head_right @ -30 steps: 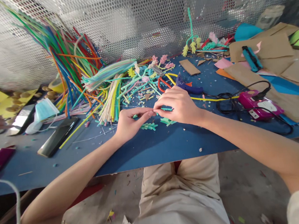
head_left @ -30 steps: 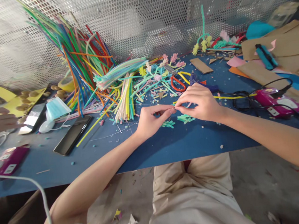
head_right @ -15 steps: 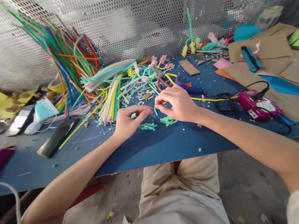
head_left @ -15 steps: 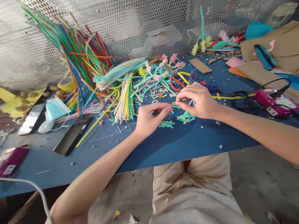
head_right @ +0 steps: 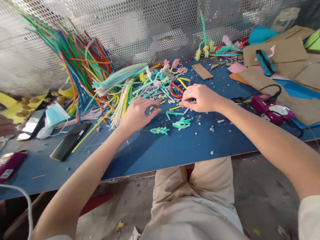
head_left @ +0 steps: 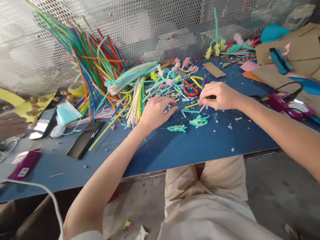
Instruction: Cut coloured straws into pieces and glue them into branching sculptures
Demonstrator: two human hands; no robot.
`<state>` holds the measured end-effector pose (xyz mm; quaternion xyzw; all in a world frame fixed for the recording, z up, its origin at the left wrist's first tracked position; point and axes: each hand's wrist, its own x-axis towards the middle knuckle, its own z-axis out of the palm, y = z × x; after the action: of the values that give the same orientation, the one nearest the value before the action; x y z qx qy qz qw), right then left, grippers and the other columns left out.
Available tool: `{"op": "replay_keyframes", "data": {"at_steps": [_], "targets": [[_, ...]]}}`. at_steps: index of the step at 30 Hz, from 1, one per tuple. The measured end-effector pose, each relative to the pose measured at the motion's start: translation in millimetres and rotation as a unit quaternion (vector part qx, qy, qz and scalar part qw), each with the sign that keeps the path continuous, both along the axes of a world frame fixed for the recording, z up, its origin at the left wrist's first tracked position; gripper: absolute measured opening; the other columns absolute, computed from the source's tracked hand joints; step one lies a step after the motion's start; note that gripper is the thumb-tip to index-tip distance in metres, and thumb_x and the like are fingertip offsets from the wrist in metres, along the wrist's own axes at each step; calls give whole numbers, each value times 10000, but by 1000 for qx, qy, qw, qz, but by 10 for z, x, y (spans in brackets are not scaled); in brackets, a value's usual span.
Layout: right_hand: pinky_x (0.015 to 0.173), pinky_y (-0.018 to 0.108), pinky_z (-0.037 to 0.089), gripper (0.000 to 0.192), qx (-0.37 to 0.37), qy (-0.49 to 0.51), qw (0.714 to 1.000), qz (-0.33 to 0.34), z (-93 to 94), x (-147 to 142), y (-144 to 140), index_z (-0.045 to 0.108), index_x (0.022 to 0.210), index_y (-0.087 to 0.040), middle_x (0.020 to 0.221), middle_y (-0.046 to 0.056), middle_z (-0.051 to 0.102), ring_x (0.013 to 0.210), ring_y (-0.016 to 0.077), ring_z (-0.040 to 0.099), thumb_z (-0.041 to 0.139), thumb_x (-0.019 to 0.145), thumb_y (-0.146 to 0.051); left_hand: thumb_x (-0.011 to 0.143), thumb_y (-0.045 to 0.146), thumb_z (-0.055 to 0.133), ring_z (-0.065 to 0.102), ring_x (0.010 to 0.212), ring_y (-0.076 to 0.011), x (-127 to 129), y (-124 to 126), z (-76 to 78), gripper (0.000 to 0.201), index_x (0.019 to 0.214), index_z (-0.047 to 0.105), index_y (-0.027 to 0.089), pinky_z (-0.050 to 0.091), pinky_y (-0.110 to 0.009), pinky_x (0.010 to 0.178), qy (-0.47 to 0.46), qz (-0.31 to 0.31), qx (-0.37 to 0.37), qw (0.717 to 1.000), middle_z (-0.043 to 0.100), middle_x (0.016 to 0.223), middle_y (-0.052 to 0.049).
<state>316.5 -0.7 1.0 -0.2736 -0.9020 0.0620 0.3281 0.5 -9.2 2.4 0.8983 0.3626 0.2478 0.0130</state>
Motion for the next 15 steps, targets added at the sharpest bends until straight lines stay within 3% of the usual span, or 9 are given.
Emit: {"op": "replay_keyframes", "data": {"at_steps": [4,8,12,15], "targets": [[760,317,491,218,-75,-56,994,57,9,28,-36,760,797,-228,792,3,763,709,157,651,708,934,-389,985,375,703,657,1142,-263,43,27,44,224,1141,768,228,445,-388,1017,116,-34,-14,993,762,1162,-91],[708,288,471,260,-136,-102,982,84,25,9,-91,758,805,-218,775,6,749,672,142,624,736,914,-452,1020,339,650,647,1183,-276,166,26,39,173,1095,757,226,453,-392,977,187,-12,-6,982,739,1220,-84],[723,290,471,282,-139,-102,982,81,45,-12,-109,764,821,-205,797,27,753,690,152,628,696,941,-451,1049,259,565,667,1119,-259,231,70,102,177,1043,735,206,477,-385,962,193,-15,-7,981,750,1142,-72],[733,302,480,301,-127,-79,986,69,61,-15,-112,766,814,-202,802,39,757,708,169,650,669,961,-446,1068,231,503,670,1058,-249,191,94,222,207,1062,704,183,490,-386,962,146,-18,35,989,749,1071,-86]]}}
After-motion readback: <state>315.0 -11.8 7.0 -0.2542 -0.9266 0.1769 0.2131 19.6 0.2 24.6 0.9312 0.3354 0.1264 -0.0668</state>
